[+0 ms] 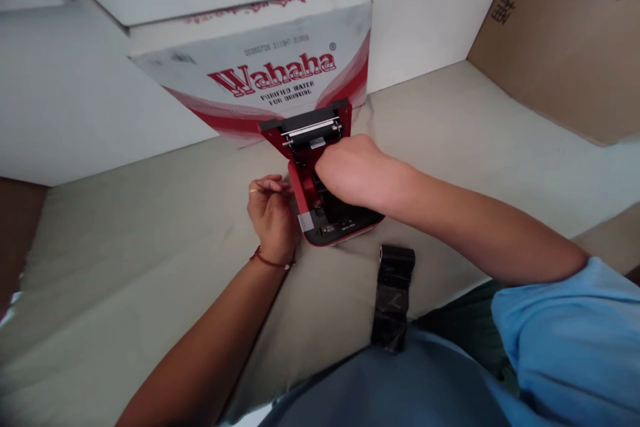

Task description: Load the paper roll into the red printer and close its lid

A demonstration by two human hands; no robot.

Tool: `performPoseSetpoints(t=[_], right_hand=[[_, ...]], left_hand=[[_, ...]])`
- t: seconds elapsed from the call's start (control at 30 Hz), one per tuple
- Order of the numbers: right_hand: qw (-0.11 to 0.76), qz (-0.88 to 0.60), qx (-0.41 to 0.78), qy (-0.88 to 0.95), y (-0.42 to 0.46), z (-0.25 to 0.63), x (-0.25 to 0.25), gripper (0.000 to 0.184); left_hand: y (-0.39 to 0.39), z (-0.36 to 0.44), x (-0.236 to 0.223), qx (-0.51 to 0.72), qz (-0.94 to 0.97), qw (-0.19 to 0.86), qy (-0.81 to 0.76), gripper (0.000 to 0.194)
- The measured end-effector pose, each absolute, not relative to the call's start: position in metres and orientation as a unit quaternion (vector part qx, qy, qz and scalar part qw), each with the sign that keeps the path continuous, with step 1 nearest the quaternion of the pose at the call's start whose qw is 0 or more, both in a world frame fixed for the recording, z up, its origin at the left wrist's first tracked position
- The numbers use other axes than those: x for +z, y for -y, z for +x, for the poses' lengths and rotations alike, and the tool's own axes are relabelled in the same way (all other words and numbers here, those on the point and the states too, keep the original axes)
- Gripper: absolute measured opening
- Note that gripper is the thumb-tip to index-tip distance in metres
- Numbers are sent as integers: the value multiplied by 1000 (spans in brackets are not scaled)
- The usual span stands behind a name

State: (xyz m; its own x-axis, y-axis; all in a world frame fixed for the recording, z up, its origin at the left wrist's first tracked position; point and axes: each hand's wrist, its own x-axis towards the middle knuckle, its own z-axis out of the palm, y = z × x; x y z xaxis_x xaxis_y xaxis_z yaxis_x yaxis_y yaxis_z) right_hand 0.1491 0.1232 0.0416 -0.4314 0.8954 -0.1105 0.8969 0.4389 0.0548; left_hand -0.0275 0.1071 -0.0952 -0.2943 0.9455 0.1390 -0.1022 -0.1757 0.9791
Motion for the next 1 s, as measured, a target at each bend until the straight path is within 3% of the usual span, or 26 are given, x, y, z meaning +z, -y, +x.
performPoseSetpoints(t=[0.1,0.23,0.33,0.47,0.53,0.6,0.7,0.8,0.93,1.0], right_hand=[[31,521,-1,-853,-126,150,35,25],[-12,520,-1,-854,-124,154,31,11],[-48,518,7,-854,-107,165,55,14],[-97,548,-59,-829,-80,220,114,40],[-77,599,-64,-795,-76,263,129,72],[-42,635,-89,-766,-80,305,122,84],[-15,610,-183,-771,-82,341,77,57],[-38,591,-180,-785,-63,334,29,36],[-157,623,-80,-762,-7,289,9,29],[-195,594,-87,-776,23,267,12,24]], left_hand=[[-110,-29,-95,631,423,383,-526,18],[-110,-29,-94,609,436,380,-542,37],[-107,-25,-92,589,451,395,-543,51],[-103,-20,-86,585,457,397,-540,64],[-101,-19,-81,587,458,394,-538,69],[-100,-18,-77,578,470,405,-531,72],[-99,-19,-76,567,484,410,-525,75],[-103,-20,-80,581,465,390,-542,69],[-109,-21,-86,594,455,373,-549,47],[-111,-22,-86,591,451,372,-555,37]])
